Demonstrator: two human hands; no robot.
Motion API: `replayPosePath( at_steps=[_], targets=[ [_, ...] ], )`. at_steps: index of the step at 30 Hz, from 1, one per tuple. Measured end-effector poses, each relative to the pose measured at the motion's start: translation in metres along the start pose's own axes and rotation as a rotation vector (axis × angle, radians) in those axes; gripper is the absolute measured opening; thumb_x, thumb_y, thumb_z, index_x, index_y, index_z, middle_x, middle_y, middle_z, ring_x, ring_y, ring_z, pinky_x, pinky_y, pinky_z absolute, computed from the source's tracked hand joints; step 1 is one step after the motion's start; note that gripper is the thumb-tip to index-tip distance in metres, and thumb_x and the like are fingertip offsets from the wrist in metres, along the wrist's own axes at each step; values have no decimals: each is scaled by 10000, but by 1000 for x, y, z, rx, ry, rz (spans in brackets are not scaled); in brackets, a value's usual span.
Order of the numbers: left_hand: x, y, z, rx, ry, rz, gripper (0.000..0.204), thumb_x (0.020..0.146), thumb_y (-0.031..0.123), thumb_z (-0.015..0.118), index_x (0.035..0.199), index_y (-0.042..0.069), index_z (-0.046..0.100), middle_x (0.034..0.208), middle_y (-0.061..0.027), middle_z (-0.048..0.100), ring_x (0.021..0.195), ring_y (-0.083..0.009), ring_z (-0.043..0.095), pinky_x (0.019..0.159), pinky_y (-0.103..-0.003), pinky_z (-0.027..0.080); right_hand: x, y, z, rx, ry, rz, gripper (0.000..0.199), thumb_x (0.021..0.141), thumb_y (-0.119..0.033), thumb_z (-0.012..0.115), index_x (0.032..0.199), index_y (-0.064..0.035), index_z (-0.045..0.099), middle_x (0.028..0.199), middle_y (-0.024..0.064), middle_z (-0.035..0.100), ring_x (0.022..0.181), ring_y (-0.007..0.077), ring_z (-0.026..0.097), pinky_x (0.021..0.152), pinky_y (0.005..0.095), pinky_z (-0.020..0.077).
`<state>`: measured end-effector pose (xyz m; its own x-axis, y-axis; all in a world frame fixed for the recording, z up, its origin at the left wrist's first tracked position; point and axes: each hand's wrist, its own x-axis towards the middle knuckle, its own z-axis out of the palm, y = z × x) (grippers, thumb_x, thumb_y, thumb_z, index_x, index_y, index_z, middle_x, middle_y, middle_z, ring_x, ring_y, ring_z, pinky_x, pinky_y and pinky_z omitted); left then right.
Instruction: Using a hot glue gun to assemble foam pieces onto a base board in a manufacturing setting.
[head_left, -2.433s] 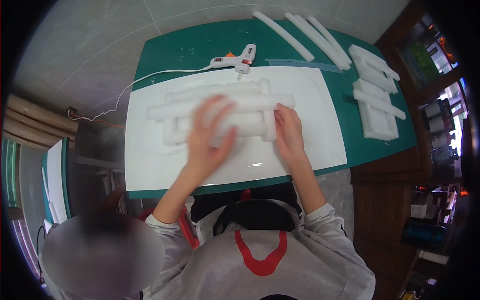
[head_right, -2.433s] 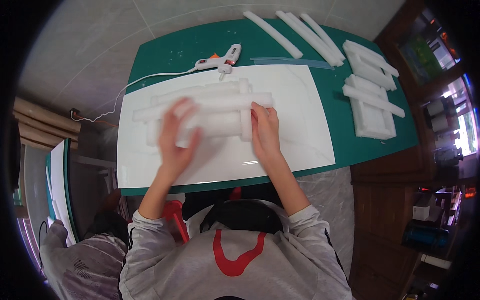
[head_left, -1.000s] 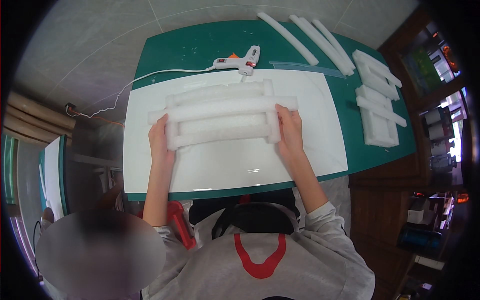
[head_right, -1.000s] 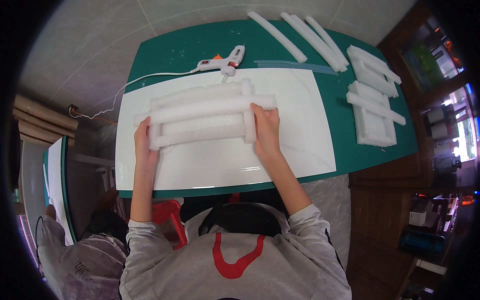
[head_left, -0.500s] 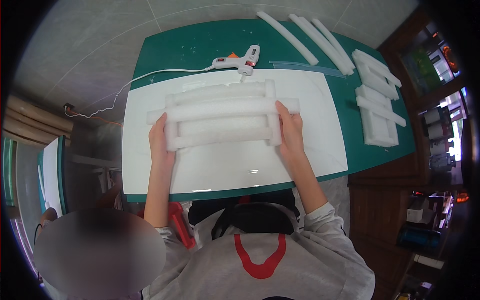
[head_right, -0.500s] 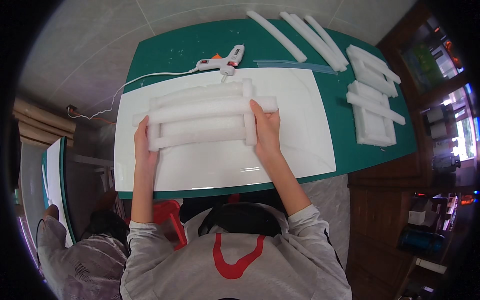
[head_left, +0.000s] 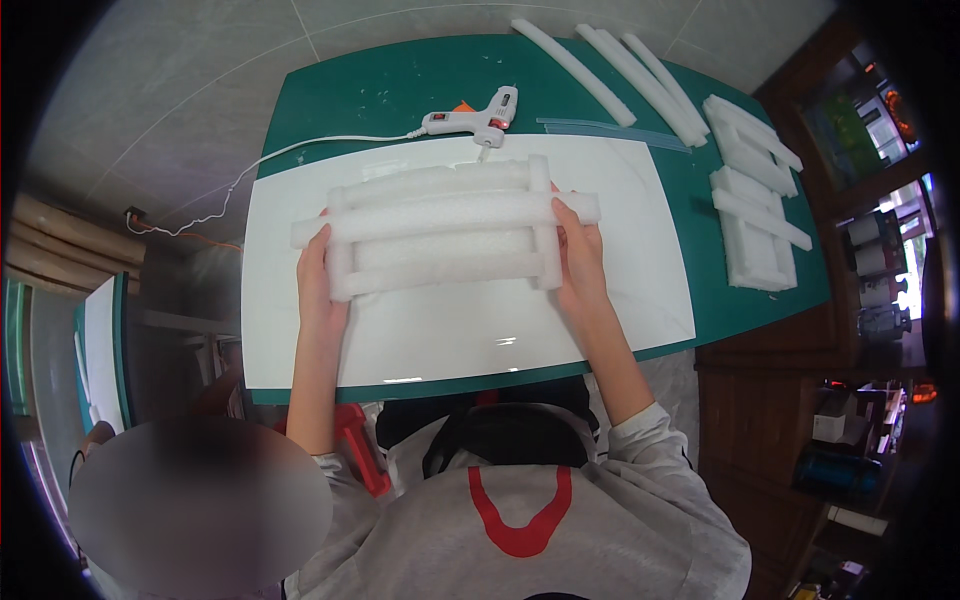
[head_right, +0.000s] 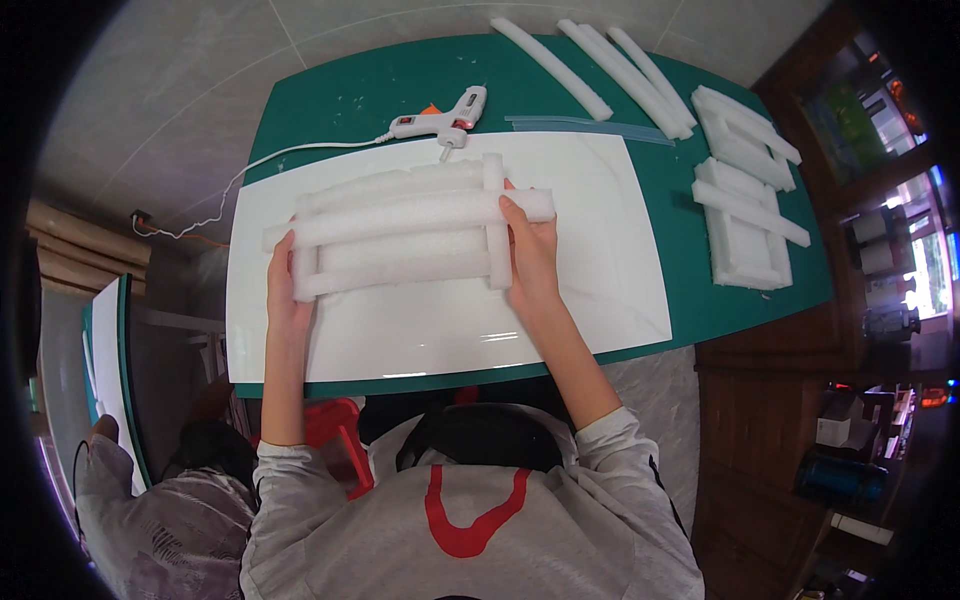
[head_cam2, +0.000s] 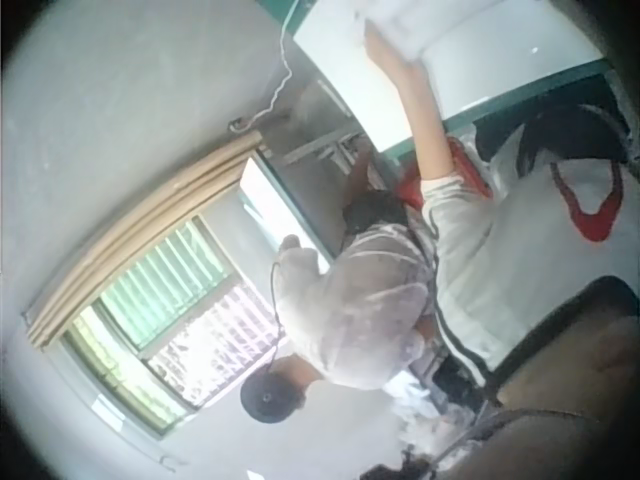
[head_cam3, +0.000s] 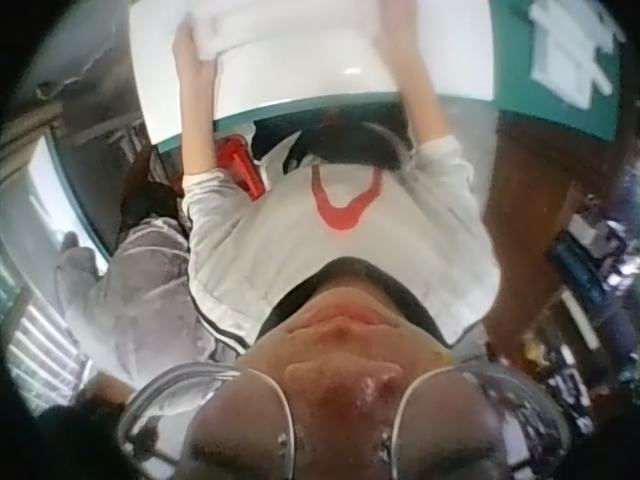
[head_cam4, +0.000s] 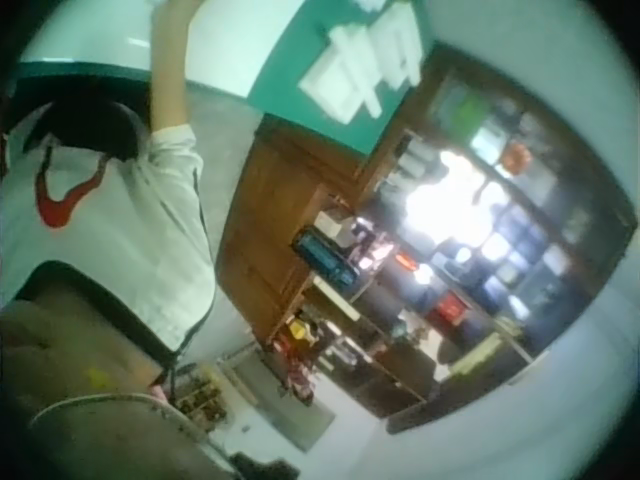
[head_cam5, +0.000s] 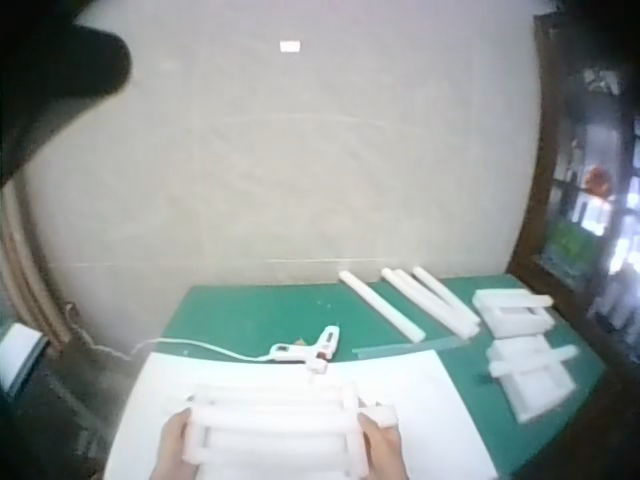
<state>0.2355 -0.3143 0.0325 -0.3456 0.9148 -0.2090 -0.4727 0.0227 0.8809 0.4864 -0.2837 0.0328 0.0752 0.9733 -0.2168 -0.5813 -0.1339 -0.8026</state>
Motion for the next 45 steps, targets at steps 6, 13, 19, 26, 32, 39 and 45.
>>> replayPosePath(
  at_steps=[6, 13, 19, 26, 32, 39, 45],
  targets=[
    [4, -2, -4, 4, -4, -53, 443, 852, 221, 444, 1247, 24, 400, 1200, -122, 451, 1089, -209, 442, 906, -311, 367, -3, 0, 3, -77, 53, 22, 411, 829, -167, 543, 1180, 26, 453, 1061, 93, 533, 918, 133, 515, 773, 236, 426],
    [3, -1, -1, 19, 5, -68, 423, 854, 211, 433, 1234, 26, 421, 1205, -122, 450, 1087, -204, 442, 906, -302, 364, -5, -2, 4, -116, 64, 44, 405, 836, -191, 532, 1172, 26, 465, 1016, 89, 552, 873, 122, 529, 742, 230, 432],
    [2, -1, -2, 29, -19, -46, 433, 853, 209, 433, 1243, 23, 408, 1201, -121, 454, 1081, -205, 448, 901, -303, 367, -7, -3, 6, -124, 76, 51, 397, 838, -196, 530, 1155, 37, 476, 978, 82, 565, 825, 107, 537, 704, 225, 439],
    [2, -1, -3, 46, -17, -35, 446, 848, 216, 440, 1242, 11, 401, 1187, -127, 460, 1070, -205, 456, 891, -307, 378, -4, 0, 1, -114, 57, 43, 397, 843, -173, 521, 1179, 29, 461, 993, 80, 557, 843, 106, 526, 720, 222, 435],
    [1, 0, -4, 30, -31, -67, 439, 854, 228, 445, 1245, 32, 406, 1206, -90, 461, 1101, -184, 436, 931, -296, 344, -5, 0, -1, -103, 40, 31, 404, 843, -160, 524, 1191, 31, 449, 1002, 79, 553, 851, 103, 520, 728, 219, 431],
    [-1, -1, -5, 28, -51, -44, 442, 859, 217, 438, 1256, 29, 393, 1229, -97, 446, 1116, -179, 424, 943, -284, 326, -10, 3, 0, -144, 69, -57, 386, 847, -177, 507, 1155, 49, 453, 1071, 87, 523, 947, 125, 496, 805, 238, 407],
    [-2, -1, -6, 29, -53, -42, 439, 859, 210, 437, 1255, 24, 394, 1229, -100, 446, 1115, -176, 422, 943, -282, 324, -9, 2, -2, -77, 69, -11, 377, 842, -111, 529, 1168, 44, 419, 1122, 97, 519, 959, 112, 497, 814, 222, 408]
  ],
)
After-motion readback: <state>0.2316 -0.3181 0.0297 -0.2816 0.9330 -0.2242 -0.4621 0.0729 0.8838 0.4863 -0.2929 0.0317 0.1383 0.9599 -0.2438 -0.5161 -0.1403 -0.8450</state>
